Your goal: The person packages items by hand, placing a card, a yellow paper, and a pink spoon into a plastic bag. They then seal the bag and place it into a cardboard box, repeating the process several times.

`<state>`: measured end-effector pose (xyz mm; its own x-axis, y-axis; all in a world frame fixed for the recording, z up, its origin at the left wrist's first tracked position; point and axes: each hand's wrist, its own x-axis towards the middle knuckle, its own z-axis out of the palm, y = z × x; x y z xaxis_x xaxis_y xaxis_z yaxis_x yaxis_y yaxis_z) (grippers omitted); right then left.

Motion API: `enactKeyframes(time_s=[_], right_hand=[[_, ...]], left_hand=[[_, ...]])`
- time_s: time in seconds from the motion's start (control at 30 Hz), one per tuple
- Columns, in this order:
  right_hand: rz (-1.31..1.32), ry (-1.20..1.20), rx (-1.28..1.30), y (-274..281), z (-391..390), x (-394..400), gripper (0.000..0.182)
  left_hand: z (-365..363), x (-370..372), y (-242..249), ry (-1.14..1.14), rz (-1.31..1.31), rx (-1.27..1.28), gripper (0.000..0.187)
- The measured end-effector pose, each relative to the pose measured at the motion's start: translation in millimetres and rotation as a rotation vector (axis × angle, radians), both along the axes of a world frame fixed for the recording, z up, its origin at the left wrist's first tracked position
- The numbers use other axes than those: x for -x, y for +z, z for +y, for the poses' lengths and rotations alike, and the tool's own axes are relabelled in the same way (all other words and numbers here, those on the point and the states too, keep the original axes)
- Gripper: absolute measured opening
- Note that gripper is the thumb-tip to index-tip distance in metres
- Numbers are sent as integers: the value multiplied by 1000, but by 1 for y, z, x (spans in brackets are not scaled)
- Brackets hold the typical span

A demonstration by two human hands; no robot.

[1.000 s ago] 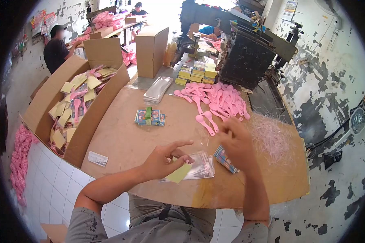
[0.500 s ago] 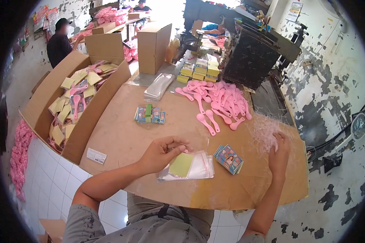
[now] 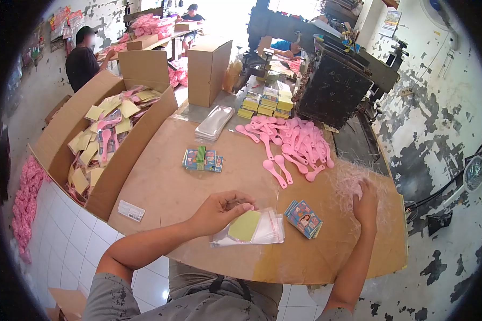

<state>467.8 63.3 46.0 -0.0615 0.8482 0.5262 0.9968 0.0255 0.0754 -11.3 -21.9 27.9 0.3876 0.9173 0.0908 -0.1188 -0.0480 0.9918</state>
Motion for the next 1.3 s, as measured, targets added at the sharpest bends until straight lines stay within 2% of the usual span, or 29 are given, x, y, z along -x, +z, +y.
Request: enactKeyframes(time_s=[0.07,0.17,0.27,0.3,0.37,0.43,0.5,0.57,0.63,0.67,0.73,0.8,0.87,0.93,1.0,1.07,1.13,1.23,1.3], right_hand=[[601,143,326,23,-6,9,43],[1216,333,453,62,-27,32,43],[912,154,268,17,7,-21,35],[103,67,66,-10,4,-47,34],[44,192,46,4,-5,-30,34],[354,316,175,40,-29,4,34],[1042,412,440,84,-46,34,35],[1413,591,578,62,-16,-29,34],[863,288,710,38,-7,-49,33],[122,-93,692,22,-9,-54,33],[-193,-219,481,27,-17,-30,33],[636,261,214,76,-42,23,33],[1062,259,426,86,-39,8,36],[968,168,447,70,-31,-3,37],[337,2,275,29,-15,-12,36],[-221,37,177,47,-45,41,33],[424,468,172,72,-42,79,32],[796,372,353,57,-46,112,31],[542,693,249,54,-54,155,29]], left_hand=[[0,0,1,-5,6,4,32],[-2,0,2,-15,-5,12,33],[1,-1,-2,-21,-53,6,33],[1,0,-2,-20,-45,0,33],[2,0,-3,-12,-29,-11,32],[2,0,-3,-3,-11,-15,31],[1,2,4,-8,34,12,31],[0,2,6,-16,55,29,30],[0,0,3,-13,38,32,29],[2,-1,-1,3,4,-4,30],[2,-3,-10,37,-64,-66,31],[2,-2,-7,44,-50,-47,31],[2,-2,-4,48,-39,-22,31],[2,0,-1,47,-27,1,30],[2,0,-3,67,-15,-24,29],[4,-1,-7,84,0,-37,27],[5,-1,-10,95,21,-37,26],[6,-4,-12,128,-40,-60,25],[6,-2,-15,125,-6,-37,26]])
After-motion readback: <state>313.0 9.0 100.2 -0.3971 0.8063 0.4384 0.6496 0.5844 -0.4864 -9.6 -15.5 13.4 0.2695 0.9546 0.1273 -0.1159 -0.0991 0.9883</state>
